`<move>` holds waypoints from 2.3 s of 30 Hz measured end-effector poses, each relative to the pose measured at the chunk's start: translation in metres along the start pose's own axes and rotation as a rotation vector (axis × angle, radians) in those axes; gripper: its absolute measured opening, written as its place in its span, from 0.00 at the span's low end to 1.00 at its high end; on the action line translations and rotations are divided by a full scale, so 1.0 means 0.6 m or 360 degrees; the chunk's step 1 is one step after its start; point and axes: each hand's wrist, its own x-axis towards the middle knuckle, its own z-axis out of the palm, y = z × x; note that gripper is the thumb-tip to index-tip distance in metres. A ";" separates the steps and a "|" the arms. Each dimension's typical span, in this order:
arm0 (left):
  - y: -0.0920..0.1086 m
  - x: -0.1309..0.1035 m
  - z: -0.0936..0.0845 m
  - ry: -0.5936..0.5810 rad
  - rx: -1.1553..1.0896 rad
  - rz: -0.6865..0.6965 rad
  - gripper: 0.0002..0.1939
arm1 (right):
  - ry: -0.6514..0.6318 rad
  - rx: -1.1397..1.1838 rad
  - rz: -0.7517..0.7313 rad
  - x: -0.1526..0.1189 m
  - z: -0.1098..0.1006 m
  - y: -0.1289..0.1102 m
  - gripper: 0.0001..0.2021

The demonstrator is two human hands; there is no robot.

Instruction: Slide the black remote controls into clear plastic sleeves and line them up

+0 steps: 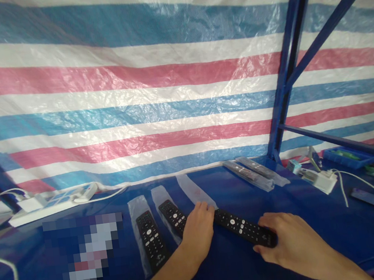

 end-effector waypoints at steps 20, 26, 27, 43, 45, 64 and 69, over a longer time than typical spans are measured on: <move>0.025 -0.003 0.010 0.0009 -0.0135 0.0129 0.16 | 0.0111 0.0023 0.0036 0.038 0.052 -0.049 0.07; 0.019 -0.005 0.014 0.0137 -0.0258 0.0071 0.15 | 0.0079 0.0166 -0.0074 0.058 0.048 -0.050 0.12; 0.012 -0.004 0.014 0.0178 -0.0296 0.0039 0.16 | 0.0042 0.0240 -0.0169 0.057 0.045 -0.043 0.12; 0.032 -0.024 0.020 0.0223 -0.0356 0.0207 0.13 | 0.0094 0.0236 -0.0123 0.077 0.057 -0.037 0.09; 0.040 -0.029 0.023 0.0232 -0.0379 0.0282 0.13 | 0.0114 0.0133 -0.0019 0.085 0.063 -0.045 0.07; -0.083 -0.132 0.040 0.0837 0.0169 -0.0034 0.09 | 0.0048 -0.0305 0.0054 0.125 0.056 -0.117 0.19; -0.085 -0.132 0.031 0.0523 0.0130 -0.0165 0.09 | 0.0154 -0.0413 0.0185 0.158 0.054 -0.078 0.18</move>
